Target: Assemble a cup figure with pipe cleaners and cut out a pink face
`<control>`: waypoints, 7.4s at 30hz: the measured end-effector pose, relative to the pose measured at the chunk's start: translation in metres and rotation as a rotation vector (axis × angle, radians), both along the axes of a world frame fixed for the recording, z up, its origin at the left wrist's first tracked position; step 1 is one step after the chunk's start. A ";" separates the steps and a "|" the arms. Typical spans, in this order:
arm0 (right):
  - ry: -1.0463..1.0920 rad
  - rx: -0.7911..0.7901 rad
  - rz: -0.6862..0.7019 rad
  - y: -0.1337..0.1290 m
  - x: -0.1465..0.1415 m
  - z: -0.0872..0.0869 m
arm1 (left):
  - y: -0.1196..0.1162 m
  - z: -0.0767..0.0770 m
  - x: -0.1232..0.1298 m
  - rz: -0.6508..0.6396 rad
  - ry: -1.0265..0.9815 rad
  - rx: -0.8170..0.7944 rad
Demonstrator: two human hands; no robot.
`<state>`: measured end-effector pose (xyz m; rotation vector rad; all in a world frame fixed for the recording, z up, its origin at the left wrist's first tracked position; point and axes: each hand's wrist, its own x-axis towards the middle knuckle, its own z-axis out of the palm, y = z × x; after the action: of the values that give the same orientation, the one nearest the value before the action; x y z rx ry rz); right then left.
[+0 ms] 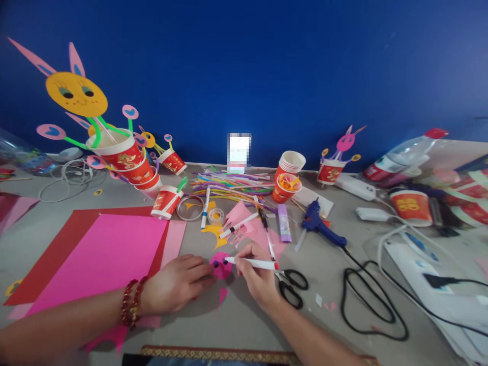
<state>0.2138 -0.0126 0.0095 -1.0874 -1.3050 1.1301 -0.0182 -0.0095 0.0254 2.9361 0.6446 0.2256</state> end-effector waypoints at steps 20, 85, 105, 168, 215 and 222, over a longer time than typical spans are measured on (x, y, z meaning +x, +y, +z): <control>-0.200 0.260 0.029 -0.009 0.020 0.003 | 0.006 -0.013 -0.002 0.301 -0.376 -0.117; -0.791 0.652 0.597 -0.046 -0.022 -0.043 | -0.024 0.024 0.010 -0.256 -0.767 -0.246; -0.631 0.479 -0.227 0.002 0.073 0.054 | -0.009 -0.013 -0.004 0.309 -0.884 -0.648; -0.960 0.247 0.451 -0.003 0.005 0.027 | -0.003 -0.006 0.012 0.420 -0.553 -0.571; -0.227 0.029 0.168 0.004 0.011 0.021 | 0.022 0.001 -0.012 0.630 -0.798 -0.773; -0.117 0.090 0.017 0.010 0.021 0.024 | 0.043 0.027 -0.047 0.633 -0.016 -0.314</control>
<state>0.2347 -0.0031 0.0336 -1.0910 -1.4457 1.0227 -0.0648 0.0333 0.0526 2.3510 1.4427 0.1815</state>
